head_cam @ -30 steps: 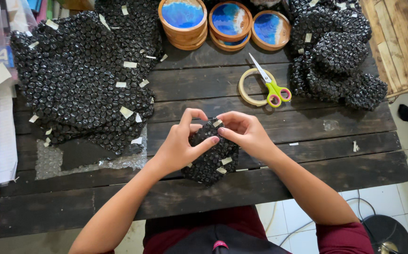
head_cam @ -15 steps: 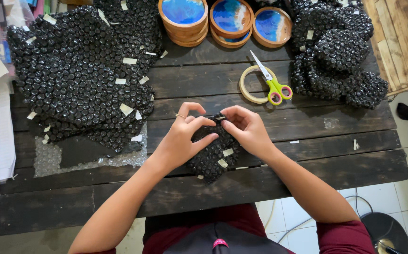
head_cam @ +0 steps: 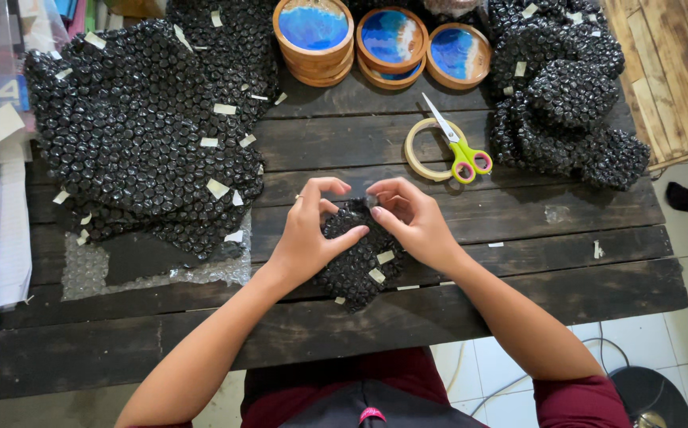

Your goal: The person wraps round coasters in bubble wrap and secures them with adhesive tape using scissors.

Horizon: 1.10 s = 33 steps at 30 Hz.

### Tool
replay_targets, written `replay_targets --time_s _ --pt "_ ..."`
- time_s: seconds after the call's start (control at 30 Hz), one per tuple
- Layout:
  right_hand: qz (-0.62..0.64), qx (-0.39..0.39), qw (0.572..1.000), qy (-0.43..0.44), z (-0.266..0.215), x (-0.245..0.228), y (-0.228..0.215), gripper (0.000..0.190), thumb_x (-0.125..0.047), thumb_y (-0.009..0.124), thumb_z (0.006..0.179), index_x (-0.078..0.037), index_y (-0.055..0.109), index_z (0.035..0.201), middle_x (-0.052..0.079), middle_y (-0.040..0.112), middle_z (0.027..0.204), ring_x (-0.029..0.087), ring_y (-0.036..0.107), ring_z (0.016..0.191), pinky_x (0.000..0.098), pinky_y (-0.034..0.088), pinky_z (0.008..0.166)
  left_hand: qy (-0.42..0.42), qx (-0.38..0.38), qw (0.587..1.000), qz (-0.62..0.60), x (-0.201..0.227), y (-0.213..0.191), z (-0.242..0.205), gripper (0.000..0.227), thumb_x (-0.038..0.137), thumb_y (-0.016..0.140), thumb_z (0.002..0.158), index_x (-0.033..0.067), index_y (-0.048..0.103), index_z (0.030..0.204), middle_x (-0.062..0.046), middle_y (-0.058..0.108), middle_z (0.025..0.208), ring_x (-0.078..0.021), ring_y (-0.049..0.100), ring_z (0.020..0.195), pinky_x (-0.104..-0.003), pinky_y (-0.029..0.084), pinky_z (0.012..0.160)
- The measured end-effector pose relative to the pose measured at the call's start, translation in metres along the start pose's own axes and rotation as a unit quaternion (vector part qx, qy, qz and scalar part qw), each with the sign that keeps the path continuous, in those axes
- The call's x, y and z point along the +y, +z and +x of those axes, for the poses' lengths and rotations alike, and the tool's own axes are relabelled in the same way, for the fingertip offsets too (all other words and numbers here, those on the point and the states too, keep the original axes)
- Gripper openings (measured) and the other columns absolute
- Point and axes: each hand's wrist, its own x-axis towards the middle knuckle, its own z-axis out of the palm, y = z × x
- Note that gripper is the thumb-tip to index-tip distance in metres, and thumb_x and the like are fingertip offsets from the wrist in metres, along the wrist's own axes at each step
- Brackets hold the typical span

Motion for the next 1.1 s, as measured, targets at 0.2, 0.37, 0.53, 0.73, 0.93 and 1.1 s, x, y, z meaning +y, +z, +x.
replay_targets --time_s 0.2,0.37,0.53,0.73,0.93,1.1 --pt "0.003 0.000 0.998 0.059 0.002 0.007 -0.006 0.028 -0.016 0.070 0.097 -0.006 0.069 0.123 0.010 0.072 0.097 0.013 0.069 0.088 0.0339 0.060 0.082 0.076 -0.015 0.997 0.031 0.021 -0.006 0.002 0.026 0.015 0.082 0.083 0.0156 0.067 0.104 -0.004 0.055 0.124 -0.0279 0.072 0.090 -0.039 0.061 0.084" --pt "0.026 0.015 0.999 0.044 0.000 -0.012 0.002 0.027 -0.015 0.074 0.094 -0.005 0.070 0.119 0.008 0.073 0.096 0.012 0.068 0.088 0.0309 0.060 0.082 0.106 -0.021 0.993 0.057 0.002 -0.003 -0.001 0.020 0.014 0.077 0.088 0.0147 0.070 0.106 -0.008 0.051 0.127 -0.0273 0.073 0.081 -0.040 0.062 0.079" --pt "-0.006 0.028 1.000 0.002 -0.003 -0.008 0.010 0.027 -0.011 0.080 0.089 -0.002 0.073 0.115 0.009 0.068 0.090 0.012 0.067 0.082 0.0310 0.061 0.080 0.121 -0.043 0.986 0.105 0.000 0.000 -0.004 0.025 0.014 0.076 0.087 0.0120 0.068 0.111 -0.010 0.048 0.129 -0.0294 0.074 0.084 -0.040 0.062 0.077" --pt "-0.090 0.074 0.993 -0.015 0.001 -0.007 0.006 0.011 -0.012 0.077 0.092 -0.009 0.077 0.103 0.006 0.072 0.080 0.012 0.068 0.072 0.0275 0.060 0.069 0.142 -0.046 0.980 0.131 0.000 0.000 -0.003 0.022 0.019 0.073 0.090 0.0134 0.067 0.110 -0.009 0.047 0.129 -0.0267 0.073 0.083 -0.037 0.061 0.076" --pt "-0.128 0.076 0.987 -0.064 0.003 -0.006 0.008 0.010 -0.008 0.079 0.089 -0.008 0.077 0.099 0.006 0.072 0.079 0.014 0.070 0.072 0.0280 0.061 0.067 0.159 -0.061 0.960 0.222 0.006 0.004 -0.003 0.025 0.015 0.072 0.089 0.0075 0.063 0.111 -0.017 0.044 0.131 -0.0322 0.073 0.083 -0.042 0.063 0.069" --pt "-0.160 0.089 0.966 -0.184 0.012 -0.024 0.010 0.004 -0.009 0.076 0.093 -0.011 0.076 0.096 0.004 0.066 0.079 0.020 0.068 0.075 0.0314 0.057 0.070 0.152 0.025 0.967 0.202 0.007 0.006 0.005 0.027 0.016 0.074 0.088 0.0114 0.060 0.111 -0.012 0.048 0.123 -0.0343 0.073 0.088 -0.042 0.062 0.072"
